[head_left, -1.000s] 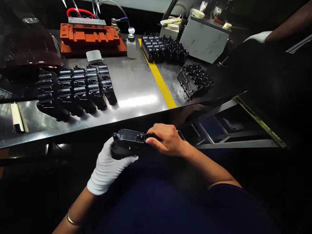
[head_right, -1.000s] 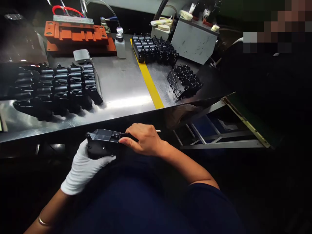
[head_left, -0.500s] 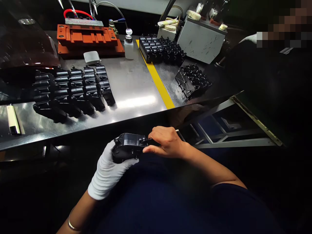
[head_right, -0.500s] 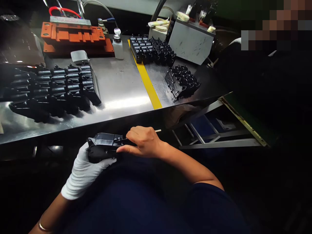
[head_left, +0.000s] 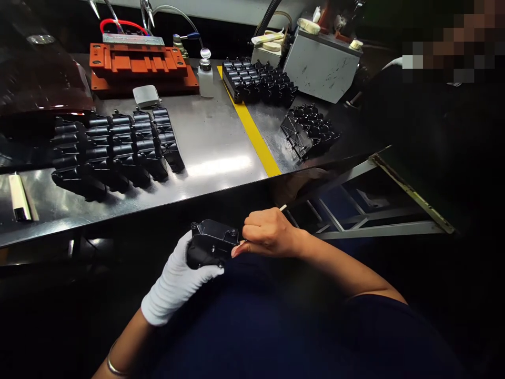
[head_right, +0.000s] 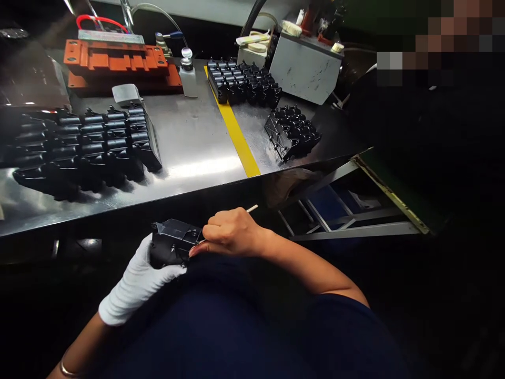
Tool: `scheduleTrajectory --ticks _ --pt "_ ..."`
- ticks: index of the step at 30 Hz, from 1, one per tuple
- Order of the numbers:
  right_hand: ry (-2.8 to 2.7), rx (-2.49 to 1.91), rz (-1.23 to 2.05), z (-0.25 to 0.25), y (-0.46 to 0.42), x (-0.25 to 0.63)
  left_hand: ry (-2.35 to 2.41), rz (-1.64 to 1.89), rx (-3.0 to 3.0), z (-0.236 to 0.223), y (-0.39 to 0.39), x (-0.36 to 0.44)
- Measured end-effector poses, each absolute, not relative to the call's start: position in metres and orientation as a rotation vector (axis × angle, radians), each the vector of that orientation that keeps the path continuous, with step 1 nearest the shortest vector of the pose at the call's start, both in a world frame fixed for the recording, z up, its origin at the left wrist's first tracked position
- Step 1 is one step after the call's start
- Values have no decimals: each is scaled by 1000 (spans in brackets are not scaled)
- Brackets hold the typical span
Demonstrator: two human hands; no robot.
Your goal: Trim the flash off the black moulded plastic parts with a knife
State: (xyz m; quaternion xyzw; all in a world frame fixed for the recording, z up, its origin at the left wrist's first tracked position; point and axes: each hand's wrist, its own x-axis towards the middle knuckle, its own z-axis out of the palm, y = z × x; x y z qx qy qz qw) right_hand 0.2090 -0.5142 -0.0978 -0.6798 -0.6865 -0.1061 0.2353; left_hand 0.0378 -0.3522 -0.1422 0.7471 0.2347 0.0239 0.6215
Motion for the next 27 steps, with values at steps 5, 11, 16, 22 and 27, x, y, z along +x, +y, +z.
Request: scheduleTrajectory --ticks 5,11,16,22,27 --pt "-1882 -1882 -314 -99 -514 209 552 26 1698 -138 -354 39" --pt "-1757 -1807 -199 -99 -516 208 821 79 1663 -136 -358 40" --pt "-1522 -1863 -76 -99 -517 206 772 325 1604 -141 -360 32" --pt "-1568 -1926 -66 -99 -519 203 552 379 1788 -145 -355 24" --pt "-1619 -2021 -79 -101 -520 204 313 552 1901 -155 -349 20"
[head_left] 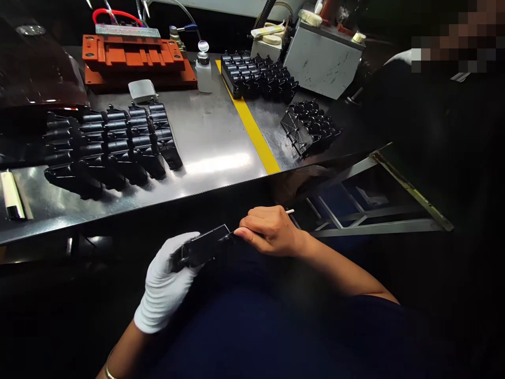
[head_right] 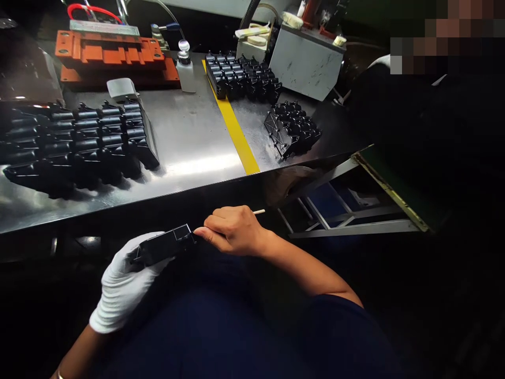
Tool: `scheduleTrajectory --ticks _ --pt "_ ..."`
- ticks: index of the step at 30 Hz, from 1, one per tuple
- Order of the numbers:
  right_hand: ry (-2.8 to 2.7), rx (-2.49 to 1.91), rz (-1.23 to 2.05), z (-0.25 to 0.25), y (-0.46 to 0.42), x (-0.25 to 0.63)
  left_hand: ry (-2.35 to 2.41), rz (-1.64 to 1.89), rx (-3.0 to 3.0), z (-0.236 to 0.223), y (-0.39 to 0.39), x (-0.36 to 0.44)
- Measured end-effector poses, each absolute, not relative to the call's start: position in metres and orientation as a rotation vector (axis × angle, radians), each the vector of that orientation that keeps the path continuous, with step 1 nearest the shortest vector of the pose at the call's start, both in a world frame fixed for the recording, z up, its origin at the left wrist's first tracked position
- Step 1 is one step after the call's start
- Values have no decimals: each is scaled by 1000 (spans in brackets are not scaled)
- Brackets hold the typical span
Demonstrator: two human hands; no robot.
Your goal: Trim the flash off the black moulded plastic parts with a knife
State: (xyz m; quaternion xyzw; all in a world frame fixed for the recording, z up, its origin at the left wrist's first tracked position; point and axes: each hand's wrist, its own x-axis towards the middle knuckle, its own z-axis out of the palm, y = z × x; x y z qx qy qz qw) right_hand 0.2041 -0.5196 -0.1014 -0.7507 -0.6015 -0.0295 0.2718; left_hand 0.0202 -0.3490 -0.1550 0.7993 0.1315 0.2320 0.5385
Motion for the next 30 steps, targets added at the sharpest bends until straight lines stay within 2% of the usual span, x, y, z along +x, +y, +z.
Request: scheduleTrajectory --ticks 4,11,14,18,22,25,30 --pt "-1627 -2029 22 -105 -519 208 48 586 1986 -152 -348 18" --pt "-1582 -1834 552 -93 -527 209 -84 709 2054 -148 -337 20" --pt "-1585 -1787 660 -92 -529 208 -82 699 2038 -146 -337 21" --pt "-1629 -1695 525 -94 -525 208 175 552 1851 -139 -340 21" --pt "-1755 -1696 106 -90 -513 209 476 127 1451 -138 -335 25" --pt "-1874 -1684 -75 -86 -504 208 502 -120 1325 -140 -328 30" --pt "-1936 -1616 -139 -89 -497 207 466 -170 1393 -142 -326 36"
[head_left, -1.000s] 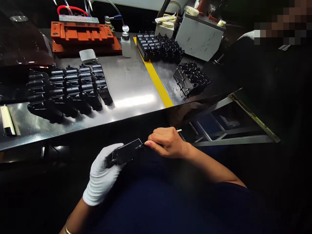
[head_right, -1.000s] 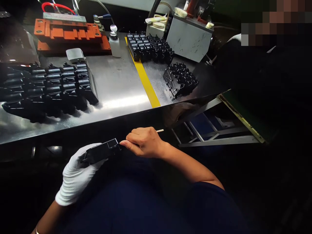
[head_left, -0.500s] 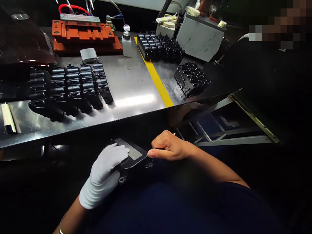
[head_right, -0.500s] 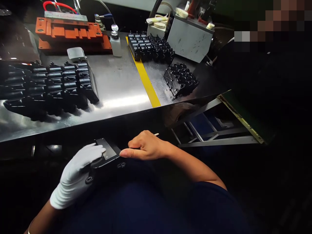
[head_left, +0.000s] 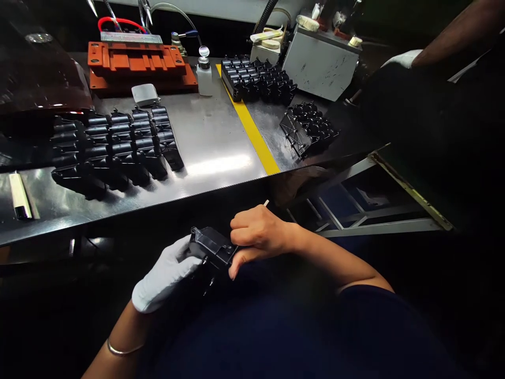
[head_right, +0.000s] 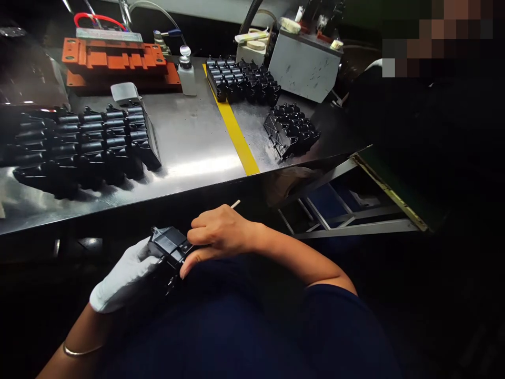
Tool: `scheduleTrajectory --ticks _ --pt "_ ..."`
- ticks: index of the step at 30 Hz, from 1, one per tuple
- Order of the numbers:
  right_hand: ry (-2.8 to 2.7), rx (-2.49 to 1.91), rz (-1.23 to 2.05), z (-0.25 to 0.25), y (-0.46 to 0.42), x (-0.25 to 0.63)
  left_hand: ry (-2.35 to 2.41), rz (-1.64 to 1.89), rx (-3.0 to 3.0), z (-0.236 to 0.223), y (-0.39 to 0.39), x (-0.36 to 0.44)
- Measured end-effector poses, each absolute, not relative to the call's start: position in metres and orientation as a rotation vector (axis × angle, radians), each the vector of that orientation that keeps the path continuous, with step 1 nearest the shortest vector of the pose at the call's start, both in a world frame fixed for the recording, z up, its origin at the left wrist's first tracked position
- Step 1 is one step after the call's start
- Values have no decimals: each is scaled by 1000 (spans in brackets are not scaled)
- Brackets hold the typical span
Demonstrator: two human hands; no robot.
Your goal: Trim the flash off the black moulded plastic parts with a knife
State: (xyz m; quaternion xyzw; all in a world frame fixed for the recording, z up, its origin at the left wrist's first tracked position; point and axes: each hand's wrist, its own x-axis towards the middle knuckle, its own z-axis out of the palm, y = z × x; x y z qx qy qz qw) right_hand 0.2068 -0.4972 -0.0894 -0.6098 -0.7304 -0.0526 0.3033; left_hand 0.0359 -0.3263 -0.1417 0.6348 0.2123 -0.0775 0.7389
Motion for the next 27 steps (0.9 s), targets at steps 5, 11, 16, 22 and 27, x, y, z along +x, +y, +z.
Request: scheduleTrajectory --ticks 5,11,16,22,27 --pt "-1857 -1650 -213 -95 -495 207 465 -148 1384 -141 -330 39" --pt "-1817 -1667 -288 -98 -491 205 458 -111 1439 -140 -333 45" --pt "-1768 -1684 -165 -98 -492 203 458 -65 1421 -141 -336 47" --pt "-1759 -1692 261 -104 -498 207 471 -60 1334 -141 -335 41" --pt "-1420 -1543 591 -99 -501 208 482 -98 1324 -133 -331 41"
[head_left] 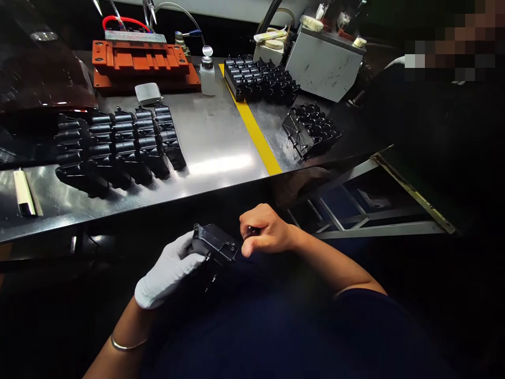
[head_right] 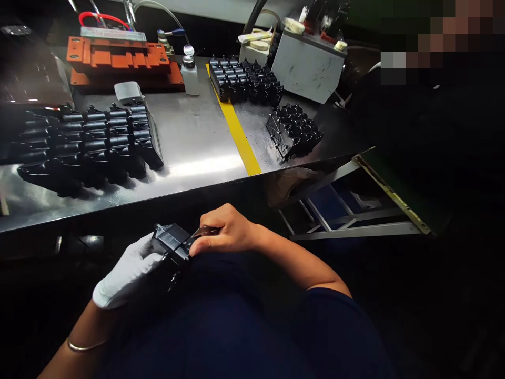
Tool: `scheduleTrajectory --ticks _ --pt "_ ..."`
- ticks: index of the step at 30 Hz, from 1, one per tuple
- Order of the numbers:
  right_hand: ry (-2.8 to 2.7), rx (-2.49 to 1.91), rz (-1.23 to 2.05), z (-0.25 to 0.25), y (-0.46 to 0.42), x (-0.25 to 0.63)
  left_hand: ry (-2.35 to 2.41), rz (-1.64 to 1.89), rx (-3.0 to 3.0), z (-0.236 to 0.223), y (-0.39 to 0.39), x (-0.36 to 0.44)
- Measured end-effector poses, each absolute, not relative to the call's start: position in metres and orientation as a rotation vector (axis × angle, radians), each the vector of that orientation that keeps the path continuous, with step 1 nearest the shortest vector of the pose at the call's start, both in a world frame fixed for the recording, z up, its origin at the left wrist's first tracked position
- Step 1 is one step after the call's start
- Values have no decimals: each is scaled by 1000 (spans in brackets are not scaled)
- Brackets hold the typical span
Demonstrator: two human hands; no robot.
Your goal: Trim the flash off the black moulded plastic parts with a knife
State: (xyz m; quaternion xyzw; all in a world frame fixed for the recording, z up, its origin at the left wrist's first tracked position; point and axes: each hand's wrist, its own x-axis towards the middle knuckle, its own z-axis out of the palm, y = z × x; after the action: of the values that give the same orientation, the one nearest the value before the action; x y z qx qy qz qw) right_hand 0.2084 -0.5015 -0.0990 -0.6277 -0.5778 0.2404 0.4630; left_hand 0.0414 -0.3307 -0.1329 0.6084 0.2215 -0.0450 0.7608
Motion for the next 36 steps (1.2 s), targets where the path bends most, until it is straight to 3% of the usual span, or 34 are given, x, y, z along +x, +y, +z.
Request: scheduleTrajectory --ticks 5,10,15,18,26,36 --pt "-1256 -1796 902 -87 -499 200 456 -10 1580 -121 -333 47" --pt "-807 -1796 617 -105 -502 200 915 705 1450 -131 -339 47" --pt "-588 -1684 546 -132 -491 173 761 218 476 -135 -349 53" --pt "-731 -1603 604 -144 -481 156 788 180 182 -130 -355 59" --pt "-482 -1624 442 -160 -487 165 968 166 155 -117 -363 59" --pt "-761 -1681 232 -153 -490 161 933 197 154 -120 -365 57"
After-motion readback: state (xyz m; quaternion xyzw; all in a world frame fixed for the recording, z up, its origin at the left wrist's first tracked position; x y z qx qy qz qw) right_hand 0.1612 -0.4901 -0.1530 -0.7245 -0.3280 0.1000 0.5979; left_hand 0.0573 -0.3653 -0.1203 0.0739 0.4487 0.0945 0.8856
